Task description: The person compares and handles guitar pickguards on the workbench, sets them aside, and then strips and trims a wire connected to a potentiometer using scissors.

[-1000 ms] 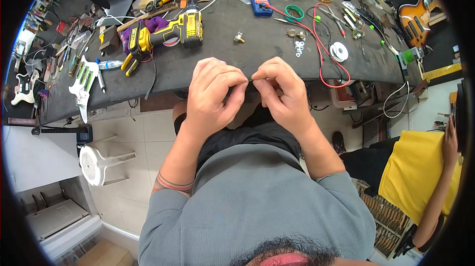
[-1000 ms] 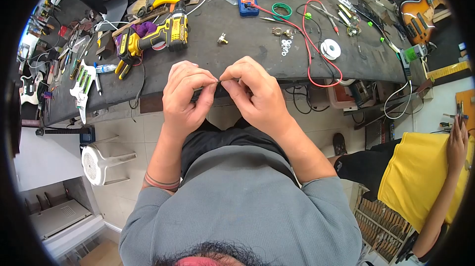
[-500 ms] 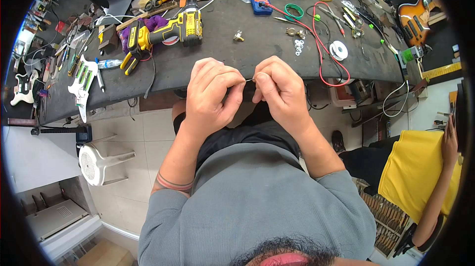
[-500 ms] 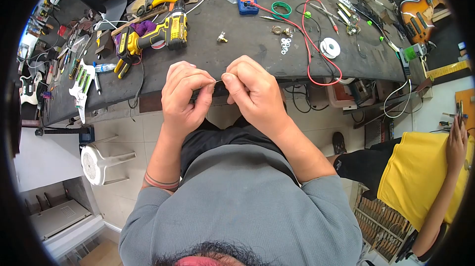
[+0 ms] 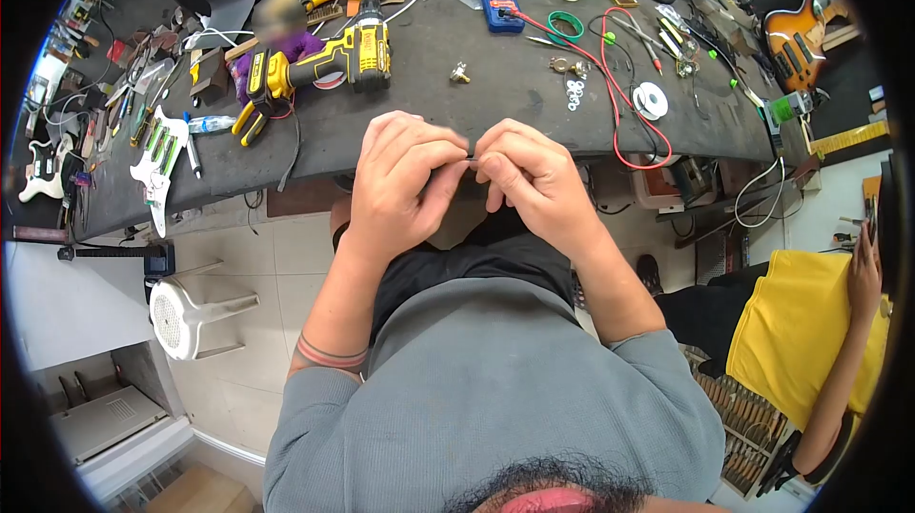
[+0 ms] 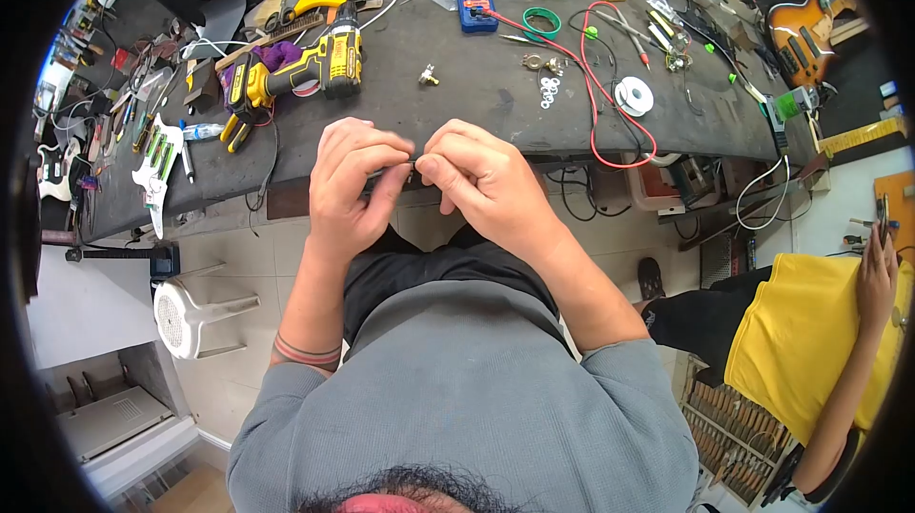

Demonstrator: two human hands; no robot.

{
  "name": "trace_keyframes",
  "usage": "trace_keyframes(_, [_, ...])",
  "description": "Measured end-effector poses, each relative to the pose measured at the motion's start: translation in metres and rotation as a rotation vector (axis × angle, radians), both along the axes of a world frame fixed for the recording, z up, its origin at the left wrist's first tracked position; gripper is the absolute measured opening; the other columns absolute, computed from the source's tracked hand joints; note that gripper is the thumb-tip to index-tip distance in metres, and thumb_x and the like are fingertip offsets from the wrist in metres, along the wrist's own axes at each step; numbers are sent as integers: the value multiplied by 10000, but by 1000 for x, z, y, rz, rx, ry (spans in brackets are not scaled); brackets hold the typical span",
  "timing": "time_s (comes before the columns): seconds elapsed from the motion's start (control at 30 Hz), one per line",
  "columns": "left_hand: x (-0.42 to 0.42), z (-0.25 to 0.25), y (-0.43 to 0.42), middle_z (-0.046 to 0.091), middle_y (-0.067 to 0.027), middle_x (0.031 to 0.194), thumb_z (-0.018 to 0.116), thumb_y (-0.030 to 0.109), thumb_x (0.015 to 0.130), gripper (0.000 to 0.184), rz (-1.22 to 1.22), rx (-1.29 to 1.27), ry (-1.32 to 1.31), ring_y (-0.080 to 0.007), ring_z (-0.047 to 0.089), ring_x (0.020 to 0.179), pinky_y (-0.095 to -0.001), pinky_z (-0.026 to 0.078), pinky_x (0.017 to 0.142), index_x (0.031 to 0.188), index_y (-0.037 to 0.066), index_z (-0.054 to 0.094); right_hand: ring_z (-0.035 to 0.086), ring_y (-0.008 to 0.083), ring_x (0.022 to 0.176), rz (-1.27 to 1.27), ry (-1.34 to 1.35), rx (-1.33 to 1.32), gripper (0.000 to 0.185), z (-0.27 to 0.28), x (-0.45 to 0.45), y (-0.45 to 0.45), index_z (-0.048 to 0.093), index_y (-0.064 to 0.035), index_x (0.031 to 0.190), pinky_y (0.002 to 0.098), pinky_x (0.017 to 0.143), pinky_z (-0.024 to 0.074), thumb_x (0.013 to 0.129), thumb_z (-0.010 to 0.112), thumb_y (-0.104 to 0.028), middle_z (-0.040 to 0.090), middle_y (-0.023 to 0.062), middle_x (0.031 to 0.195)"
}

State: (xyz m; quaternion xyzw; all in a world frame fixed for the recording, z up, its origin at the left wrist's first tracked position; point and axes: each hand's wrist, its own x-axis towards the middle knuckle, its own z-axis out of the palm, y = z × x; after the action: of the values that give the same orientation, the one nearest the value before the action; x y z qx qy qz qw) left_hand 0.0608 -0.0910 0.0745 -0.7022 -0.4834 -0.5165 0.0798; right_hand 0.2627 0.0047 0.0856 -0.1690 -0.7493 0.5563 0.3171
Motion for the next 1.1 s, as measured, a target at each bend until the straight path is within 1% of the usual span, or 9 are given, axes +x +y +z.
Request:
trace_keyframes(0.3, [-8, 7, 7, 791, -107, 972, 828, -61, 913, 142, -10, -63, -132, -302, 725, 928, -456, 561, 970, 995, 19, 744, 583, 124, 748, -216, -94, 43, 112, -4, 5, 12, 707, -42, 1111, 323, 695, 504, 1063, 779, -111, 667, 38, 981])
trace_keyframes(0.43, [-15, 1, 18, 783, -116, 964, 819, -72, 928, 116, -13, -106, -134, -287, 720, 921, -413, 562, 919, 973, 3, 742, 661, 286, 834, -288, -118, 301, 116, -7, 5, 24, 728, -39, 1058, 409, 761, 539, 1037, 786, -137, 697, 99, 977])
trace_keyframes(0.53, [-22, -6, 25, 769, -117, 960, 807, -72, 944, 97, -5, -179, -148, -263, 713, 908, -366, 560, 881, 979, -15, 738, 600, 232, 769, -293, -69, 614, 135, -27, 4, 47, 729, -22, 1048, 392, 726, 511, 1074, 766, -149, 666, 94, 902])
trace_keyframes(0.67, [-41, -15, 35, 749, -109, 949, 778, -62, 968, 80, 30, -270, -259, -242, 717, 904, -346, 563, 870, 978, -11, 718, 758, 384, 951, -211, -316, 184, 205, -19, 4, 55, 729, -27, 1097, 493, 842, 582, 1071, 754, -230, 779, 161, 973])
trace_keyframes(0.73, [-59, -27, 41, 750, -92, 966, 748, -53, 1012, 55, 30, -263, -400, -210, 711, 942, -332, 555, 909, 991, -14, 715, 769, 393, 957, -220, -284, 213, 201, -27, -2, 67, 730, -40, 1114, 501, 840, 591, 1067, 751, -234, 795, 163, 999])
trace_keyframes(0.87, [-67, -52, 49, 700, -119, 1358, 683, -37, 1045, 263, -86, -129, -677, -214, 663, 1188, -334, 512, 1037, 1305, -7, 657, 781, 386, 977, -306, -231, 496, 169, -31, -25, 77, 736, -80, 1117, 508, 844, 607, 1055, 746, -236, 809, 141, 1022])
trace_keyframes(0.93, [-51, -40, 51, 662, -118, 1427, 700, -41, 1020, 413, -32, -142, -426, -213, 647, 1238, -342, 504, 1062, 1419, 0, 605, 783, 377, 988, -278, -207, 497, 129, -30, -39, 78, 730, -103, 1117, 499, 840, 609, 1059, 744, -217, 807, 118, 1036])
trace_keyframes(1.07, [-55, -50, 51, 743, -89, 1153, 753, 24, 1042, 202, 30, -331, -257, -195, 684, 1031, -323, 536, 956, 1236, -19, 719, 781, 374, 999, -185, -200, 494, 132, -33, -56, 80, 753, -102, 1092, 510, 857, 612, 1049, 735, -225, 801, 118, 1041])
trace_keyframes(1.1, [-50, -44, 53, 731, -73, 981, 773, 32, 1051, 72, 53, -346, -260, -186, 675, 903, -315, 540, 871, 1064, -27, 735, 780, 372, 1008, -164, -200, 502, 133, -38, -59, 81, 758, -100, 1090, 506, 863, 612, 1049, 733, -224, 798, 117, 1048])
